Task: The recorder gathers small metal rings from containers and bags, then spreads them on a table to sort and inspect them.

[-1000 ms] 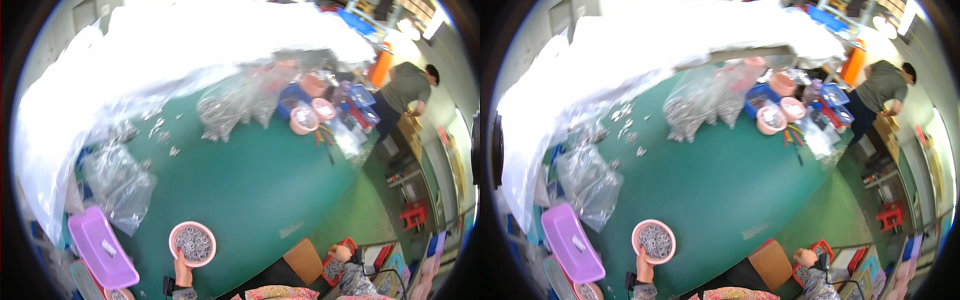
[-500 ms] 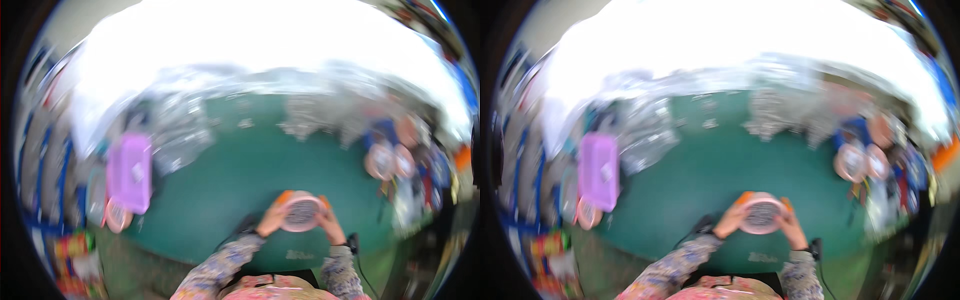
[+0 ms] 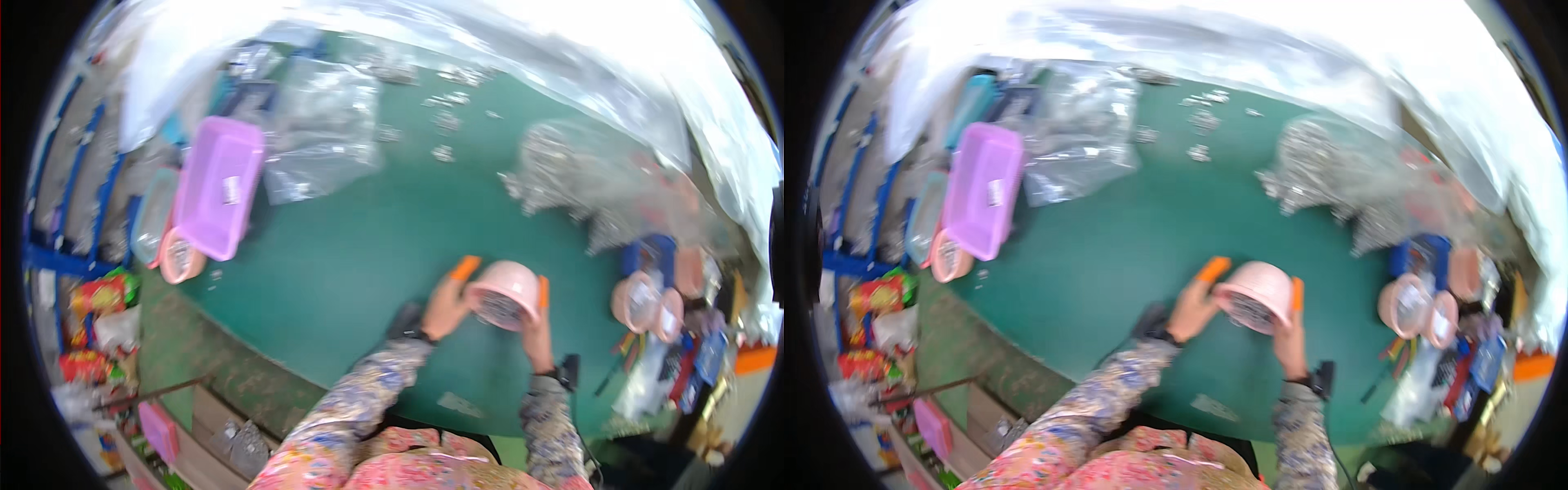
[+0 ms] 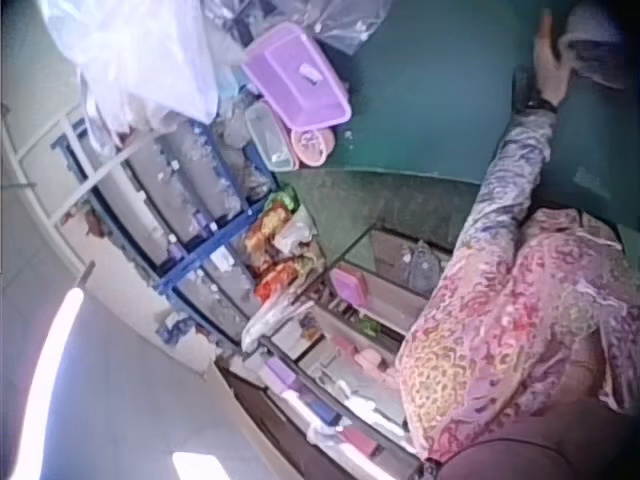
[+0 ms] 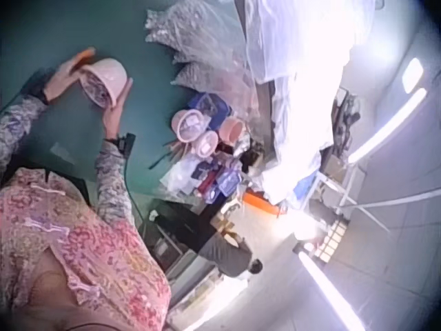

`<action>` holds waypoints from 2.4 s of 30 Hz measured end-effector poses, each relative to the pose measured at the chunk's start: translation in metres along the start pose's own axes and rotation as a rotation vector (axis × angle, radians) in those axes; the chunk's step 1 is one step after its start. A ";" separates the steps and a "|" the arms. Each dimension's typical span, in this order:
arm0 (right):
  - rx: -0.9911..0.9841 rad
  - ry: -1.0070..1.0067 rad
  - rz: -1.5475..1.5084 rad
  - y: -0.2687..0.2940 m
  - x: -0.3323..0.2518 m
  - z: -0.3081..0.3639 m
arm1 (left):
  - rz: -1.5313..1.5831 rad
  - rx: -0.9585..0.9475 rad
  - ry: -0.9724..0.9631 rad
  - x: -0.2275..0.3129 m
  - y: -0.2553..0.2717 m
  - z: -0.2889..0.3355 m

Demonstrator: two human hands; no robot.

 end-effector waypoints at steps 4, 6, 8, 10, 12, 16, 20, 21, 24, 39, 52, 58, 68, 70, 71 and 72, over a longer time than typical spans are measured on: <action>0.174 -0.075 -0.362 -0.007 0.019 -0.003 | -0.190 0.075 -0.027 -0.023 0.012 0.036; 0.228 -0.082 -0.358 -0.006 0.015 0.000 | -0.322 0.087 -0.110 -0.022 0.002 0.043; 0.289 -0.034 -0.494 -0.007 0.008 0.005 | -0.320 0.129 -0.109 -0.026 -0.002 0.047; 0.214 -0.049 -0.077 0.001 0.001 0.010 | -0.340 0.124 -0.151 -0.026 -0.008 0.047; 0.213 0.028 0.004 0.006 -0.005 0.008 | -0.317 0.107 -0.170 -0.023 -0.011 0.045; 0.201 0.100 0.085 0.007 -0.014 0.010 | -0.347 0.084 -0.211 -0.021 -0.009 0.044; 0.151 0.276 0.299 0.006 -0.029 0.015 | -0.323 0.088 -0.213 -0.023 -0.008 0.045; 0.121 0.324 0.379 0.004 -0.037 0.016 | -0.338 0.072 -0.237 -0.023 -0.007 0.044; 0.036 0.272 0.390 0.009 -0.035 0.018 | -0.352 0.034 -0.276 -0.020 -0.008 0.044; 0.314 0.175 -0.261 0.016 -0.028 0.000 | -0.395 -0.072 -0.265 -0.010 -0.007 0.050; 0.246 -0.278 -0.586 0.038 -0.030 -0.005 | -0.360 0.096 -0.126 0.019 0.071 0.109; -0.155 -0.565 -0.963 -0.134 -0.087 0.023 | -0.293 0.551 0.271 -0.007 0.198 0.273; -0.467 -0.715 -0.802 -0.207 -0.114 0.044 | -0.662 0.440 1.322 -0.208 0.269 0.618; -0.402 -0.557 -0.455 -0.162 -0.104 0.053 | -0.590 0.415 1.411 -0.222 0.236 0.628; -0.254 -0.457 -0.424 -0.135 -0.097 0.055 | -0.567 0.420 1.437 -0.225 0.223 0.635; -0.112 -0.411 -0.349 -0.108 -0.083 0.049 | -0.545 0.428 1.453 -0.230 0.211 0.639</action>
Point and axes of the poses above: each hand's wrist, its own z-axis away from the middle knuckle, its own y-axis out of the back of the hand, x = y × z, the point moved 6 cm from there along -z, towards the middle knuckle, and after that the axes turned 2 degrees about y, right-handed, at the moved point
